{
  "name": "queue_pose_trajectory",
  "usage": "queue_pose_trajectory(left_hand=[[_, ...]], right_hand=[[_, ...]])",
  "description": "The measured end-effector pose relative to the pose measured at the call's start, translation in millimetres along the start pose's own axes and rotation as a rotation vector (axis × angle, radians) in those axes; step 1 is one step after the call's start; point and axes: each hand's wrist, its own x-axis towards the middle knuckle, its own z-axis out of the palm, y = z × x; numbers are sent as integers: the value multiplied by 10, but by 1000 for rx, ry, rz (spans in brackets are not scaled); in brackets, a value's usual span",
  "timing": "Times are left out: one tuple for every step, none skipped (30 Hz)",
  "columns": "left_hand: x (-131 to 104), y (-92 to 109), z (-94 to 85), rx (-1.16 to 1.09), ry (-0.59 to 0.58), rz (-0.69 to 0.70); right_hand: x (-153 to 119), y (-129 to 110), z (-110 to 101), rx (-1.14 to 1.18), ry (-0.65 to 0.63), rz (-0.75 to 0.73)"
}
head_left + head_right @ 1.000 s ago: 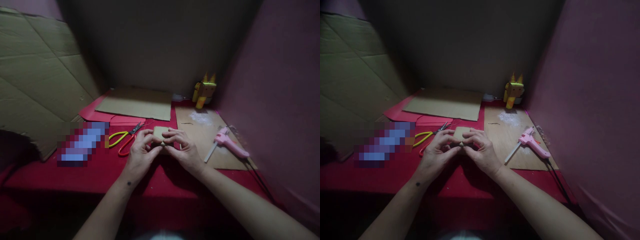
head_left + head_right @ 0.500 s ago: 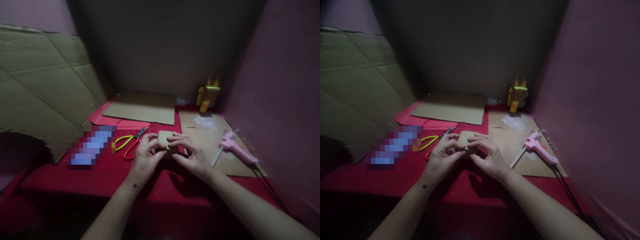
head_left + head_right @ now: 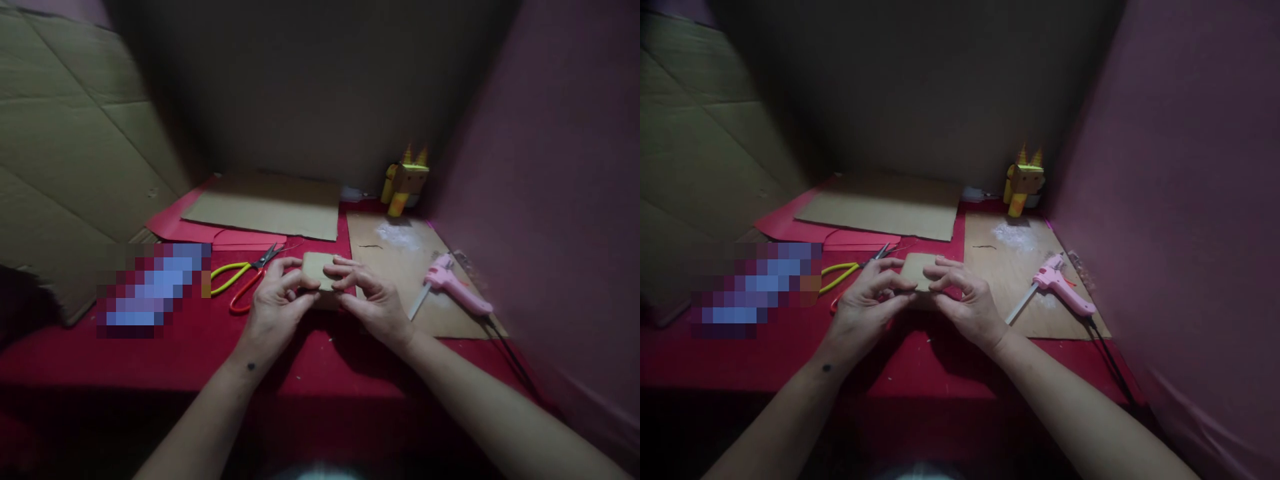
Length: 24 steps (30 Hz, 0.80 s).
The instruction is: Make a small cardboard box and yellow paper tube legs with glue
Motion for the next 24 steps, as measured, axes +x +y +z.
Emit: queue_pose_trajectory(left_hand=[[0, -1, -1, -13, -1, -7], [1, -3, -3, -29, -3, -19], [3, -7, -7, -47, -6, -33], [6, -10, -13, -66, -10, -51], [9, -13, -21, -87, -13, -70], [14, -14, -31, -109, -20, -92], [19, -12, -44, -131, -31, -114], [24, -8, -61, -151, -46, -134], [30, -3, -79, -168, -62, -155], [36, 4, -99, -179, -78, -177], [40, 12, -120, -185, -94, -199], [43, 20, -140, -183, -109, -222], [45, 28, -158, -177, -122, -243], [45, 35, -172, -169, -130, -263], [42, 42, -183, -163, -137, -275], [39, 48, -190, -162, -140, -283], [34, 54, -193, -166, -139, -285], [30, 59, -192, -174, -133, -280], [26, 64, -189, -183, -127, -268], [23, 69, -185, -190, -122, -253], [21, 73, -180, -194, -117, -239], [19, 76, -174, -195, -114, -230], [19, 76, -170, -197, -115, -225], [18, 74, -166, -202, -116, -222]], right_hand=[[1, -2, 1, 5, 1, 1], [1, -4, 2, 9, 1, 2], [1, -5, 2, 11, 0, 2], [0, -5, 3, 13, -2, 3], [0, -5, 3, 12, -5, 1], [-1, -5, 2, 9, -8, -1], [-1, -4, 2, 4, -11, -5], [-1, -4, 1, -2, -12, -8], [0, -4, 0, -8, -14, -12], [1, -4, -1, -13, -14, -16], [2, -4, -1, -17, -14, -18], [2, -4, -1, -22, -14, -21], [2, -4, 0, -28, -13, -24], [2, -5, 1, -35, -14, -29], [1, -7, 2, -42, -14, -35], [0, -10, 2, -49, -14, -39], [-1, -16, 1, -54, -15, -42], [-1, -23, -1, -62, -17, -45], [-1, -33, -5, -72, -21, -46], [1, -44, -9, -86, -29, -49], [4, -56, -12, -104, -38, -53], [8, -65, -13, -122, -46, -59], [13, -72, -10, -140, -52, -70], [20, -75, -2, -157, -54, -86]])
